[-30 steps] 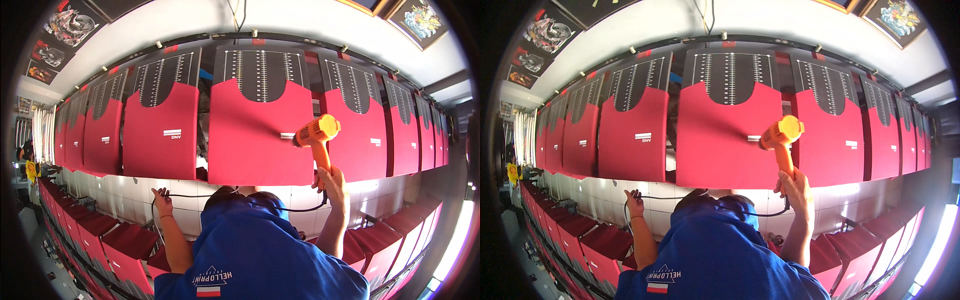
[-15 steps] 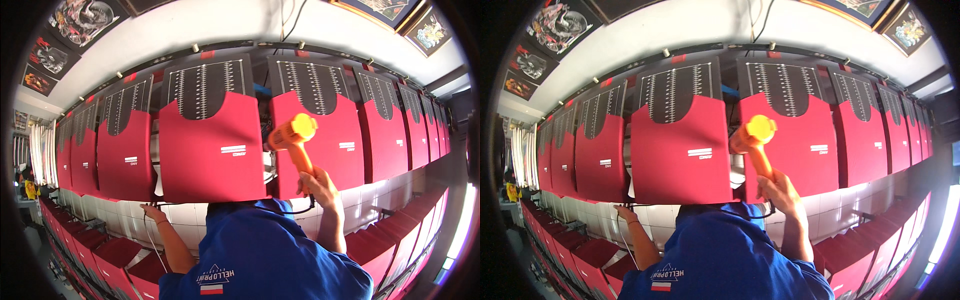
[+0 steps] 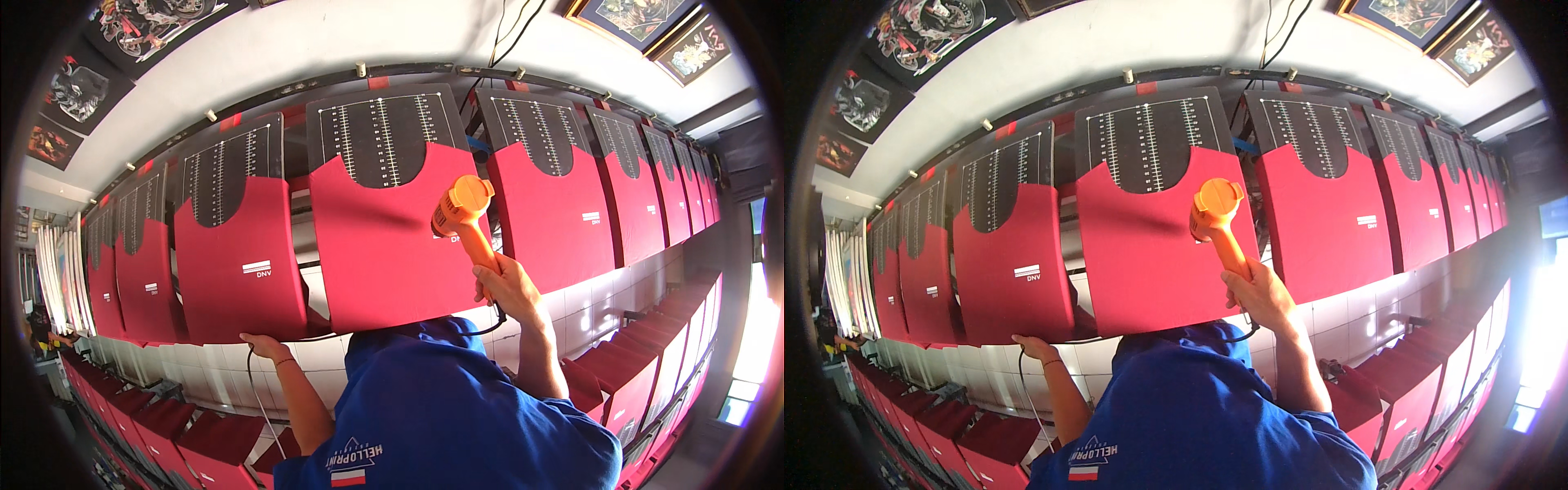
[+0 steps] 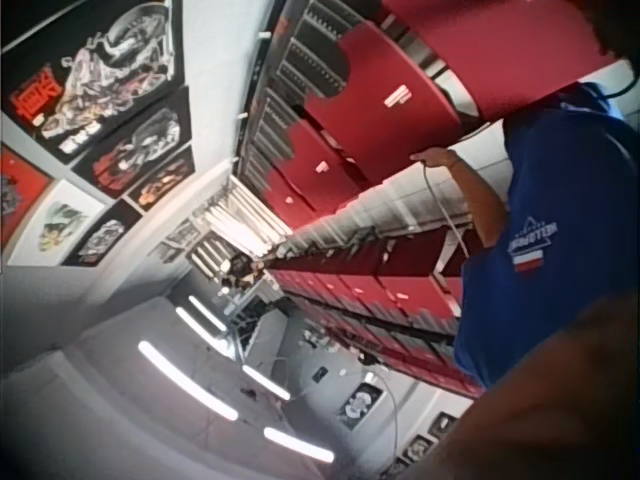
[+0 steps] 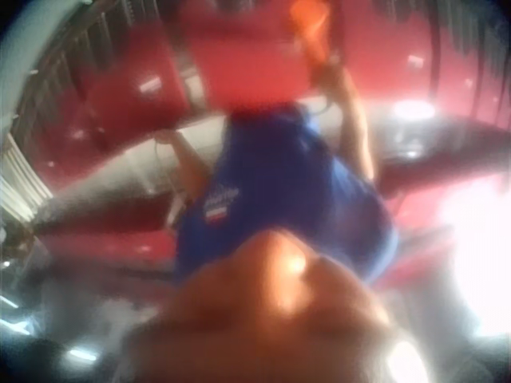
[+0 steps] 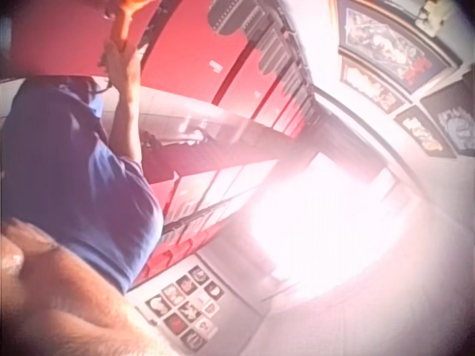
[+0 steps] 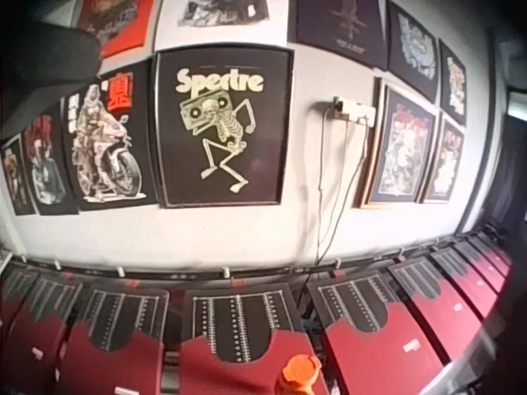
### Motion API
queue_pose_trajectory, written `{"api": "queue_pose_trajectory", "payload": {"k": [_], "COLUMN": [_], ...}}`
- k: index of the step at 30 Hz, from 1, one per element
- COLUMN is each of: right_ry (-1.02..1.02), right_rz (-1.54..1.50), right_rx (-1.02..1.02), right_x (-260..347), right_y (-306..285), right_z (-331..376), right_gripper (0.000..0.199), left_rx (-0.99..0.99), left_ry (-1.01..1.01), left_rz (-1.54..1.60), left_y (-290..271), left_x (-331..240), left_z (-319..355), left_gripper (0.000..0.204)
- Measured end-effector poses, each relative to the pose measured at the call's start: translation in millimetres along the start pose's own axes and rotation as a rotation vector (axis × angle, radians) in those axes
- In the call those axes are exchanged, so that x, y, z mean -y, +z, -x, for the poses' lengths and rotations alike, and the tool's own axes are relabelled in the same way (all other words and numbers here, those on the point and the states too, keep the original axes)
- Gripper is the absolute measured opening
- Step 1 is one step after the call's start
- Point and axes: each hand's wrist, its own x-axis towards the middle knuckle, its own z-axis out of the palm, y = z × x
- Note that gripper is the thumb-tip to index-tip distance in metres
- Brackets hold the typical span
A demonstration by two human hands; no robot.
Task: The person uses a heat gun to dry ink on a series of red garments positioned on printing platens. They move systematically along the row of platens, applying heat to each garment while holding the power cord with their other hand.
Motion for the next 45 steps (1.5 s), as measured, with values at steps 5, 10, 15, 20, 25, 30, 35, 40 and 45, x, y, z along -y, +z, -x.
{"api": "queue_pose_trajectory", "payload": {"k": [5, 10, 15, 20, 25, 30, 35, 40, 45], "right_ry": [-0.016, -0.032, -0.020, -0.003, 0.002, -0.008, 0.008, 0.013, 0.031], "right_rz": [-0.020, -0.051, -0.089, -0.027, -0.022, -0.034, -0.036, -0.090, -0.074], "right_rx": [-0.018, -0.008, -0.012, -0.019, -0.045, -0.104, -0.128, -0.152, -0.181], "right_x": [-5.2, -6.6, -11.7, -9.7, -10.0, -17.6, -16.6, -20.9, -27.6], "right_y": [4.8, 1.8, -3.5, -5.2, -9.1, -10.3, -16.1, -21.1, -25.9], "right_z": [-1.6, -1.3, -3.9, -2.8, -1.5, -0.9, 2.3, 3.3, 2.2], "right_gripper": [0.023, 0.024, 0.023, 0.023, 0.022, 0.021, 0.021, 0.022, 0.023], "left_rx": [-0.006, 0.016, 0.007, 0.000, -0.016, -0.017, -0.015, -0.016, -0.001], "left_ry": [0.058, 0.069, 0.110, 0.098, 0.098, 0.089, 0.108, 0.068, 0.089], "left_rz": [-0.083, -0.039, -0.036, -0.061, -0.066, -0.052, -0.074, -0.089, -0.078], "left_y": [-2.4, -7.4, -1.8, -4.5, -7.8, -3.4, -5.3, -4.5, -6.2], "left_x": [2.2, 8.0, 1.0, 3.2, 11.0, 7.2, 8.2, 7.2, 8.2], "left_z": [-6.9, -13.0, 0.9, -3.1, -13.9, -6.1, -11.4, -10.8, -11.4], "left_gripper": [0.076, 0.078, 0.078, 0.078, 0.075, 0.075, 0.075, 0.075, 0.075]}}
